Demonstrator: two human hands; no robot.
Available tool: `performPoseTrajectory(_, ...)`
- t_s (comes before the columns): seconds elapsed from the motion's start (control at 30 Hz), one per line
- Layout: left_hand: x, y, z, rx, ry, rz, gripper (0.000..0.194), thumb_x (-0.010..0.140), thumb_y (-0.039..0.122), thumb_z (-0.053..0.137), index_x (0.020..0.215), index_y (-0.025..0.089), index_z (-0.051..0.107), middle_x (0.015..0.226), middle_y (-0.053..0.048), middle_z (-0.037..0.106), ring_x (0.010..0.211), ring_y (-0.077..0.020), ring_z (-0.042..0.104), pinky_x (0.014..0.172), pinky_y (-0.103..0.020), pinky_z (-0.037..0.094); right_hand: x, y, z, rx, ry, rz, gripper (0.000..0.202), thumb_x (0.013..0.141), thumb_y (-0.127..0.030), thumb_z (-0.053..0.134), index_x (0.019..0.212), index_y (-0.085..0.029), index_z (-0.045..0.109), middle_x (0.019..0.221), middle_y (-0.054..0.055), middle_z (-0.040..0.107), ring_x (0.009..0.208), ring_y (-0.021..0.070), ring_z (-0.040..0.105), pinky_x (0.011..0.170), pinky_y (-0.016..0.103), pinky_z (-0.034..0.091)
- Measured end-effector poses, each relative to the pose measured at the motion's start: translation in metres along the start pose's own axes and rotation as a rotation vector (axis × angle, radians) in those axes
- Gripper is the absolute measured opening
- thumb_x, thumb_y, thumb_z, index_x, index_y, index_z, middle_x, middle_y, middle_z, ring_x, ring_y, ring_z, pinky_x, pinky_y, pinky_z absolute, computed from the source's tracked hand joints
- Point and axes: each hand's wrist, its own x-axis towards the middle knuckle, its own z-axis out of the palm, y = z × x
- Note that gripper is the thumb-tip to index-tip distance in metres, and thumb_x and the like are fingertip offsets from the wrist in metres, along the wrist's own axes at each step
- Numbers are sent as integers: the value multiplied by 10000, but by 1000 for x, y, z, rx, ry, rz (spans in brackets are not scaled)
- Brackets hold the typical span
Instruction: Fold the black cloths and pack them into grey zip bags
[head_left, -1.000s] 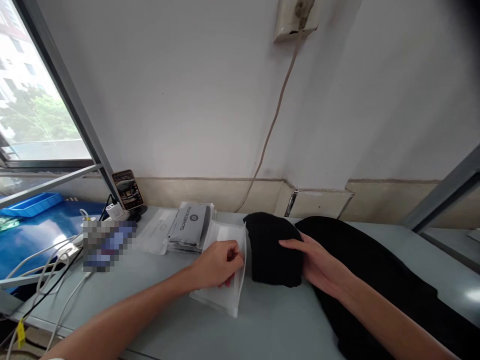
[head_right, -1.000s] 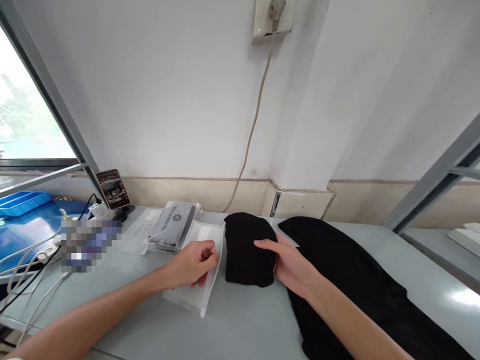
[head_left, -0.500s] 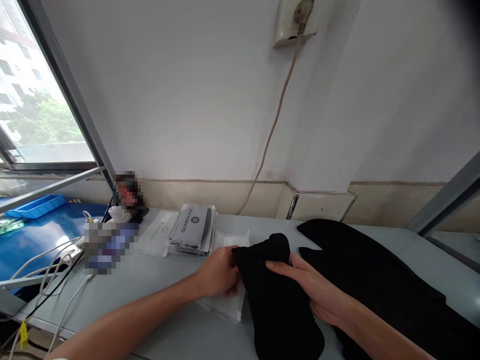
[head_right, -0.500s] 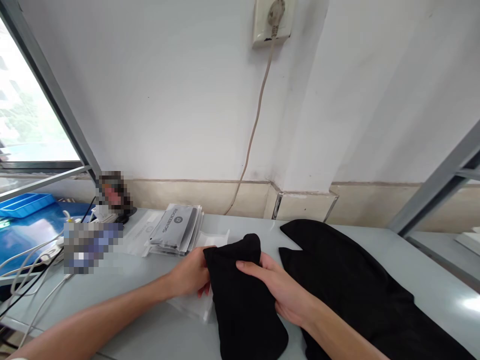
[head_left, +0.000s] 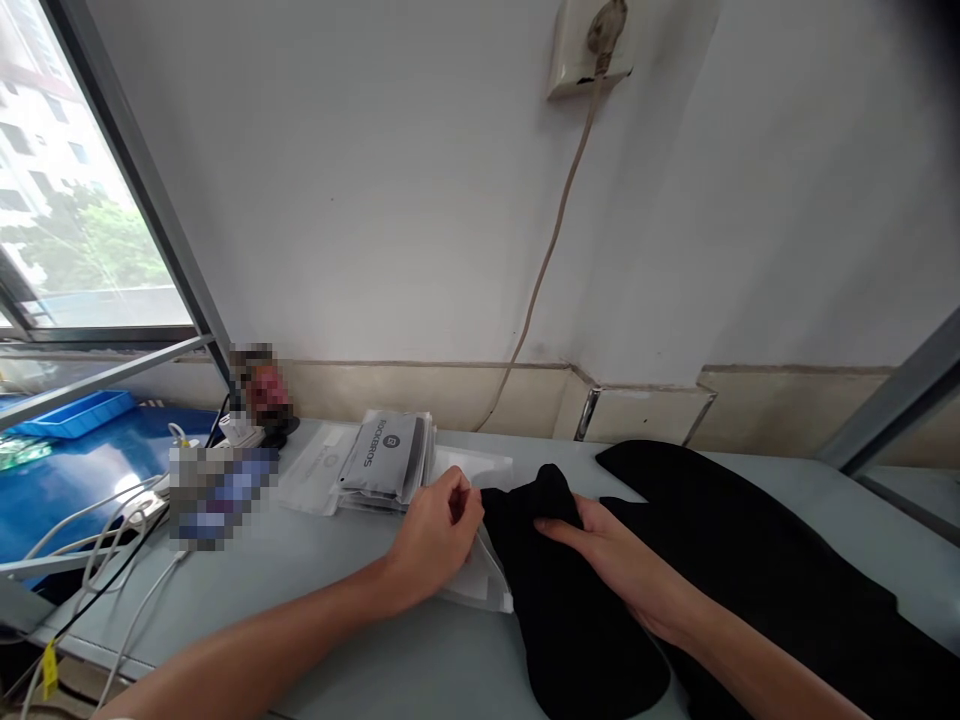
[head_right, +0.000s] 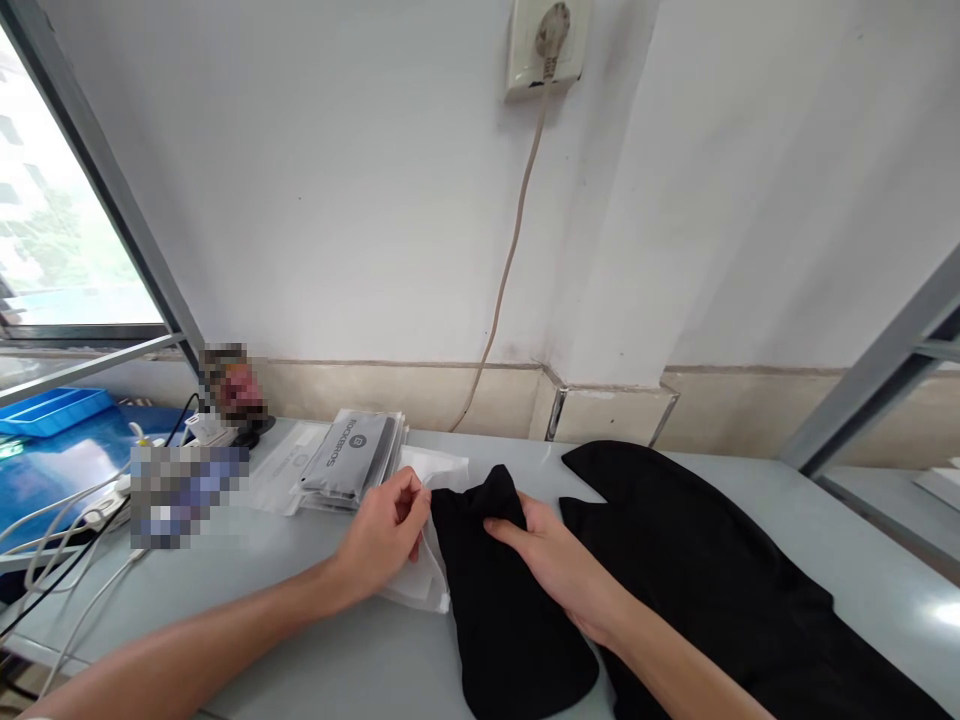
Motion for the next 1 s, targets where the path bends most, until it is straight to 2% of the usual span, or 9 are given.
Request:
performPoseTrajectory(0.1, -2, 2, 2, 183, 50, 127, 279, 1019, 354, 451, 776, 239, 376, 577, 67, 468, 499, -118, 443, 525, -267, 329, 0, 0, 2, -48, -51, -20, 298, 846, -314, 769, 1123, -212, 726, 789, -6, 783, 775, 225, 731, 721, 317, 575)
performPoseTrajectory(0.23, -5, -2, 8, 393, 16, 286, 214, 994, 289, 480, 794, 234, 425, 636, 41, 546, 548, -132, 467, 573, -288, 320, -4, 0, 3, -59, -169, 0, 296, 847, -384, 779, 1084, -209, 751, 900, 15, 803, 874, 239, 738, 775, 318, 564)
performPoseTrajectory(0.37, -11, -6, 12, 496, 16, 393, 190, 1003, 285, 490, 822, 235, 468, 661, 25, 599, 549, -140, 507, 563, -291, 324, -5, 7, 4, -129, -107, 39, 355, 915, -529, 684, 1085, -231, 775, 973, 32, 809, 1019, 282, 727, 923, 370, 551)
performPoseTrajectory(0.5, -15, -7, 15, 504, -27, 602, 172, 1011, 264, 486, 842, 230, 498, 693, 6, 621, 597, -151, 554, 579, -288, 373, 4, 15, 6, -267, -75, -156, 414, 891, -586, 664, 977, -203, 796, 932, 42, 798, 968, 306, 699, 905, 405, 540)
performPoseTrajectory(0.63, -11, -7, 19, 480, -1, 824, 177, 1014, 259, 482, 846, 215, 514, 751, -21, 628, 749, -186, 572, 725, -317, 458, 14, 20, 8, -265, -66, -327, 393, 873, -567, 661, 864, -194, 785, 851, 41, 776, 829, 278, 671, 857, 400, 533)
performPoseTrajectory(0.7, -10, -6, 20, 477, 24, 831, 155, 1019, 247, 496, 877, 203, 536, 797, -29, 637, 839, -200, 565, 819, -345, 468, 15, 23, 8, -231, -43, -340, 341, 872, -525, 667, 863, -200, 772, 863, 36, 775, 820, 266, 664, 841, 383, 531)
performPoseTrajectory(0.77, -10, -3, 19, 460, 34, 819, 128, 1017, 235, 510, 903, 196, 553, 815, -29, 634, 882, -203, 550, 878, -359, 468, 15, 25, 9, -207, -74, -309, 299, 858, -490, 685, 871, -202, 762, 866, 31, 775, 808, 256, 666, 788, 360, 534)
performPoseTrajectory(0.87, -12, 0, 16, 451, -4, 854, 120, 1016, 231, 511, 921, 191, 573, 833, -35, 636, 906, -203, 550, 961, -374, 464, 16, 29, 9, -211, -100, -292, 301, 837, -490, 700, 819, -196, 759, 804, 28, 765, 794, 262, 673, 748, 354, 532)
performPoseTrajectory(1.0, -13, 4, 14, 499, -112, 872, 125, 1019, 209, 488, 969, 191, 602, 909, -46, 647, 964, -195, 589, 1131, -416, 389, 19, 28, 8, -169, 85, -259, 296, 793, -488, 727, 771, -195, 767, 737, 16, 747, 804, 275, 676, 774, 370, 536)
